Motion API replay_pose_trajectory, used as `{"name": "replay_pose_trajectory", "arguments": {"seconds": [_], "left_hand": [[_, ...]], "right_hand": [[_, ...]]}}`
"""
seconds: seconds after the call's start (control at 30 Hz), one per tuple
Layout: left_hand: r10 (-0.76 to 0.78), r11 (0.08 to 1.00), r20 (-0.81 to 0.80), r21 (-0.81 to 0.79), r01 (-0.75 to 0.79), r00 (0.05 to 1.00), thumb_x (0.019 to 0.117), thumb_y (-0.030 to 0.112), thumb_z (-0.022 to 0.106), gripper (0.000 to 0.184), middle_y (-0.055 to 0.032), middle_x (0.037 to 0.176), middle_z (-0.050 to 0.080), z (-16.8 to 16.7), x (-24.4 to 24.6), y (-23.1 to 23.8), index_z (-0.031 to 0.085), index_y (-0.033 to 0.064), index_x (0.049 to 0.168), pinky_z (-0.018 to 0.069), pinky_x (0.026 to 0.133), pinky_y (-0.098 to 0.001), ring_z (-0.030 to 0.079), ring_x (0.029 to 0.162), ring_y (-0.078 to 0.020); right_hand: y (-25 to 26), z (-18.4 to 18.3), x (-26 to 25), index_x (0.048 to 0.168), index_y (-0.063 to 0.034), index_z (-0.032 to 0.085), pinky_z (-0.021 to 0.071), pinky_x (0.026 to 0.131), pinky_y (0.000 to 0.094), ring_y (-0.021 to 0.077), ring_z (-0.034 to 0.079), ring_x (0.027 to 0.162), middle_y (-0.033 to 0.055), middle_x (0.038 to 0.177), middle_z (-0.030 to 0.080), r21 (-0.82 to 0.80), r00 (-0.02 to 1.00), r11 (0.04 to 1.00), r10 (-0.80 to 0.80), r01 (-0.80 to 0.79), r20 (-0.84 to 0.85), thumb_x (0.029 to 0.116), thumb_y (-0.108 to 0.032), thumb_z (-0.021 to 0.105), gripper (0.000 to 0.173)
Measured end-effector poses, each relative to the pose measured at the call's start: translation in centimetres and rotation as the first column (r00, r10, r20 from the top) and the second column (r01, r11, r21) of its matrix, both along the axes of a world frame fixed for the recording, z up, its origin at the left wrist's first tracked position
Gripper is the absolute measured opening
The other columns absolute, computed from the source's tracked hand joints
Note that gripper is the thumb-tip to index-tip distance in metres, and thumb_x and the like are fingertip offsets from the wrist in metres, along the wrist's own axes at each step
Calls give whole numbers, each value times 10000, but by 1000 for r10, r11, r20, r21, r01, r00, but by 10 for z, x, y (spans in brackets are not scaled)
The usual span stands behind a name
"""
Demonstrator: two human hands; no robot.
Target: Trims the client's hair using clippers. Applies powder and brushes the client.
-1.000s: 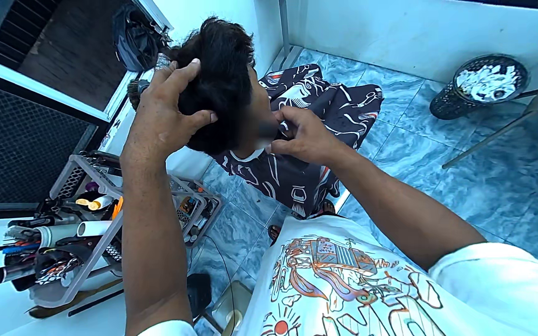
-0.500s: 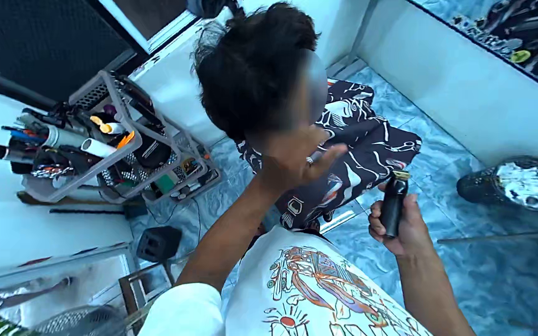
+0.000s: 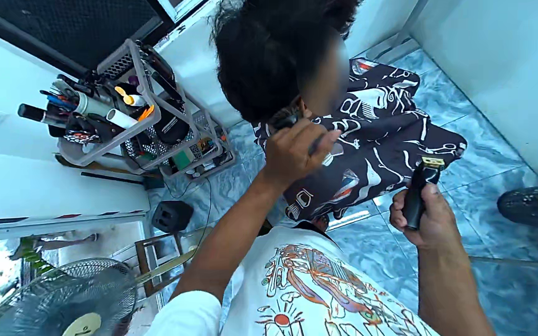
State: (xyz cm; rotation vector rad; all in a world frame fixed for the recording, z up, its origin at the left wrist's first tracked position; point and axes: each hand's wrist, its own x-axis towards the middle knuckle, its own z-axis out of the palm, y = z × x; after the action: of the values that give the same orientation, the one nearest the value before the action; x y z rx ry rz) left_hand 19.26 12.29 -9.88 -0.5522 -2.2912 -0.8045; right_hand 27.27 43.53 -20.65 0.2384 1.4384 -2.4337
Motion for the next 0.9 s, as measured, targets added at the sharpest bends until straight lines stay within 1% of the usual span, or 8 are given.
{"name": "replay_pose_trajectory", "arguments": {"seconds": [0.17,0.27,0.37,0.5,0.57,0.63,0.77,0.9], "left_hand": [[112,970,627,-237,53,771,1058,404,523,450,-77,711,661,-27,29,-35,692,69,810,567,626,-505,672,668,-242],[-122,979,303,-121,165,945,988,316,644,302,-35,732,669,-22,27,-21,731,80,820,543,551,-367,655,641,-163],[-310,951,57,6,310,949,976,246,676,246,-77,809,726,-27,-7,-33,757,37,875,583,594,-355,700,696,-168],[-343,939,325,135,316,881,1005,284,662,283,-37,761,710,-79,17,-117,741,64,846,597,614,-361,677,662,-128],[-291,955,404,179,237,867,1011,266,650,269,-52,792,716,-96,35,-167,744,44,893,611,650,-363,687,694,-134],[-233,963,331,210,170,914,1006,244,652,255,-112,955,749,-76,36,-198,738,4,1017,622,822,-397,727,890,-177],[-246,957,-86,136,256,965,980,293,705,372,-202,1265,652,24,-23,-205,650,13,1218,423,1129,-509,560,1301,-326],[-221,900,242,-322,293,945,927,603,661,745,-204,1633,358,104,-63,-179,471,252,1557,306,1202,-610,302,1514,-442]], "right_hand": [[-30,9,12,1245,-185,406,500,385,265,124,550,441,-2,707,603,83,996,994,-60,66,-71,1072,-518,455,378],[-54,8,36,1272,-199,370,520,382,280,138,567,440,3,693,598,114,985,979,-165,170,-50,1076,-470,474,350],[-87,10,59,1305,-208,353,593,476,323,177,649,539,12,794,658,128,938,931,-329,341,-111,1069,-456,510,377],[-140,16,99,1388,-149,408,647,754,459,257,714,870,67,1095,659,290,859,809,-471,511,-199,1013,-283,641,462],[-172,13,116,1362,-65,485,639,727,438,236,702,849,86,1070,662,440,853,735,-488,516,-186,971,-229,682,467],[-204,13,129,1315,-19,528,628,637,383,199,695,757,86,996,679,524,867,712,-484,467,-115,960,-219,680,435],[-243,19,131,1295,-14,586,630,632,373,208,706,764,120,1064,700,535,924,786,-381,312,21,898,-174,769,466],[-252,28,90,1267,-41,594,634,762,422,207,720,867,111,1067,712,643,974,735,-207,216,-90,856,-202,835,503]]}}
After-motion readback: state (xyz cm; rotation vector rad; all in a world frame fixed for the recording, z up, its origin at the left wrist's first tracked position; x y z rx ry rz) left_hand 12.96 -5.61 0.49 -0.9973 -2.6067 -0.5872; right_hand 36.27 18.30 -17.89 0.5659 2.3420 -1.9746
